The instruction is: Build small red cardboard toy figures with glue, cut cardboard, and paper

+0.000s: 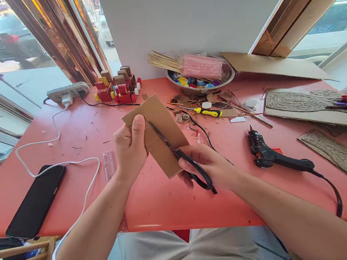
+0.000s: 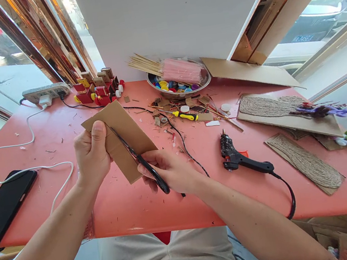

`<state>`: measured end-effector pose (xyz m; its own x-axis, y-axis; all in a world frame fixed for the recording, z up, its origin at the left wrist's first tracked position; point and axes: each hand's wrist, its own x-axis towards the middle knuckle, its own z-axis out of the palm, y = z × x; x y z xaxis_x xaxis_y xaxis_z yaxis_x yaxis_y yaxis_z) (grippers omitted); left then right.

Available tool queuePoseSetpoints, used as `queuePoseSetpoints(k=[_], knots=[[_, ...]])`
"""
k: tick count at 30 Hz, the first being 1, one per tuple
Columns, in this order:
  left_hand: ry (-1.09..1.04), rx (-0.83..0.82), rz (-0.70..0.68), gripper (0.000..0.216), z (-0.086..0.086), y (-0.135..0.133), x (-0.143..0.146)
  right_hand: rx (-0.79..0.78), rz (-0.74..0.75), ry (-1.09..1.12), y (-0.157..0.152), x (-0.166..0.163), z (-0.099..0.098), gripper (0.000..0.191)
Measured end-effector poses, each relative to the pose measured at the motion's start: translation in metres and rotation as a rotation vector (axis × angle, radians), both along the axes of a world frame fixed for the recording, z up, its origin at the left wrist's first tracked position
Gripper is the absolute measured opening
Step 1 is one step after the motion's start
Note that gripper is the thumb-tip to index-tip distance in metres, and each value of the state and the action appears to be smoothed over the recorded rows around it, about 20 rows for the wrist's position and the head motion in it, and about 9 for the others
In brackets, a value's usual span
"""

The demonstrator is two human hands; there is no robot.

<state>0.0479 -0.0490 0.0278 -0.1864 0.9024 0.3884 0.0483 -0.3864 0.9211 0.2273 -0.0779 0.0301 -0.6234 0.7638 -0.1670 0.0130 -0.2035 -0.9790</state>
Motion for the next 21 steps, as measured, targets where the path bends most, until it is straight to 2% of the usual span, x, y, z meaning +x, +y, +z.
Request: queuePoseSetpoints(k=[4,9,15,21], knots=[[0.002,-0.022,-0.027,0.073,0.0,0.0,-0.001,0.018,0.017,-0.047,-0.001,0.0,0.0,0.076],[-0.096,-0.105,-0.079,0.074,-0.004,0.003,0.002,0.051,0.051,-0.098,-0.004,0.003,0.001,0.07],[-0.139,-0.147,-0.093,0.071,-0.009,0.006,0.002,0.116,0.055,-0.001,-0.002,0.004,-0.006,0.071],[-0.142,-0.148,-0.119,0.07,-0.008,0.007,0.0,0.117,0.012,0.017,-0.004,0.002,-0.01,0.067]])
